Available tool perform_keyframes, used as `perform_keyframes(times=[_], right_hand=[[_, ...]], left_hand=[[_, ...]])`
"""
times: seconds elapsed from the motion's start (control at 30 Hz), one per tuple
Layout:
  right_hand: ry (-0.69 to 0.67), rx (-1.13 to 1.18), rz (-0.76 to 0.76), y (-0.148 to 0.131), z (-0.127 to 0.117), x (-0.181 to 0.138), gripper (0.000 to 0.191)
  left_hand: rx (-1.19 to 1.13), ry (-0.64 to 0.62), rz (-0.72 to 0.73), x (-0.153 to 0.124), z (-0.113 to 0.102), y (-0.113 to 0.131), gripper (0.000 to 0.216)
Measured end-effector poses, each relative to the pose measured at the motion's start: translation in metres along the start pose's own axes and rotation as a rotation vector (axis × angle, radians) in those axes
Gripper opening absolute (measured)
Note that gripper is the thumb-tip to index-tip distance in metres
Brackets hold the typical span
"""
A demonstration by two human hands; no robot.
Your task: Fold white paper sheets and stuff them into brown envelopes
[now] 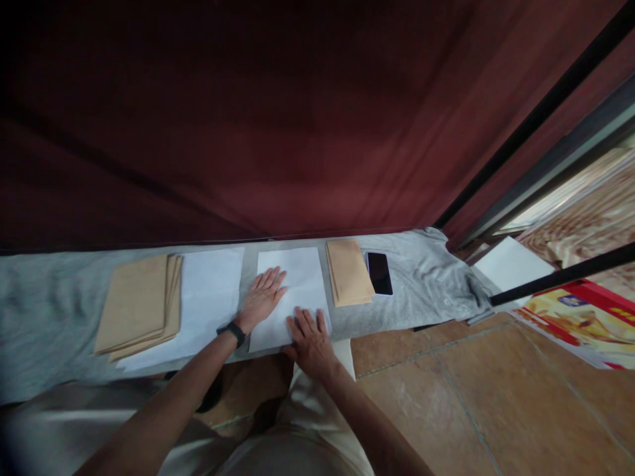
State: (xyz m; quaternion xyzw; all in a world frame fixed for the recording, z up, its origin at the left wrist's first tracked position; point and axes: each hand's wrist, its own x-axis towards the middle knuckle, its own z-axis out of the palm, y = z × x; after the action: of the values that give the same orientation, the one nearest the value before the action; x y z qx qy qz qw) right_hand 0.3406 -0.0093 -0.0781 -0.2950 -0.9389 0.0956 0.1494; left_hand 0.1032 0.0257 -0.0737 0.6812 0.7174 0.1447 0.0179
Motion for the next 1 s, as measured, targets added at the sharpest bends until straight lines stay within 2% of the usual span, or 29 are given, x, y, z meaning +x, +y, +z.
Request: perform_keyframes(times=[0.07,0.27,0.37,0.43,0.57,0.77,1.0], right_hand=[[-0.034,0.002,-0.045,0.004,-0.003,-0.004,0.064],[-0.042,-0.001,-0.044,0.007,-0.003,-0.004,0.06],[-0.035,-0.001,-0.033,0.006,-0.001,-0.002,0.06],[-0.036,0.004,-0.035,0.005,-0.001,-0.002,0.059],[-0.044,0.017,-0.022,0.004,-0.003,-0.003,0.058],[-0.005,-0.005,-0.044,0.004,-0.002,-0.004,0.065],[-0.002,-0.002,-0.048,0.004,-0.003,-0.004,0.065]], left_hand=[[0.022,0.0,0.02,-0.014,0.001,0.004,0.058],[-0.021,-0.086,0.238,-0.076,0.0,0.025,0.053],[-0.062,-0.122,0.261,-0.08,-0.004,0.029,0.053],[-0.075,-0.152,0.27,-0.066,-0.004,0.03,0.054],[-0.065,-0.207,0.323,-0.019,0.001,0.034,0.056],[-0.017,-0.143,0.381,0.041,0.017,0.033,0.053],[0.031,-0.189,0.319,0.093,0.023,0.024,0.056]])
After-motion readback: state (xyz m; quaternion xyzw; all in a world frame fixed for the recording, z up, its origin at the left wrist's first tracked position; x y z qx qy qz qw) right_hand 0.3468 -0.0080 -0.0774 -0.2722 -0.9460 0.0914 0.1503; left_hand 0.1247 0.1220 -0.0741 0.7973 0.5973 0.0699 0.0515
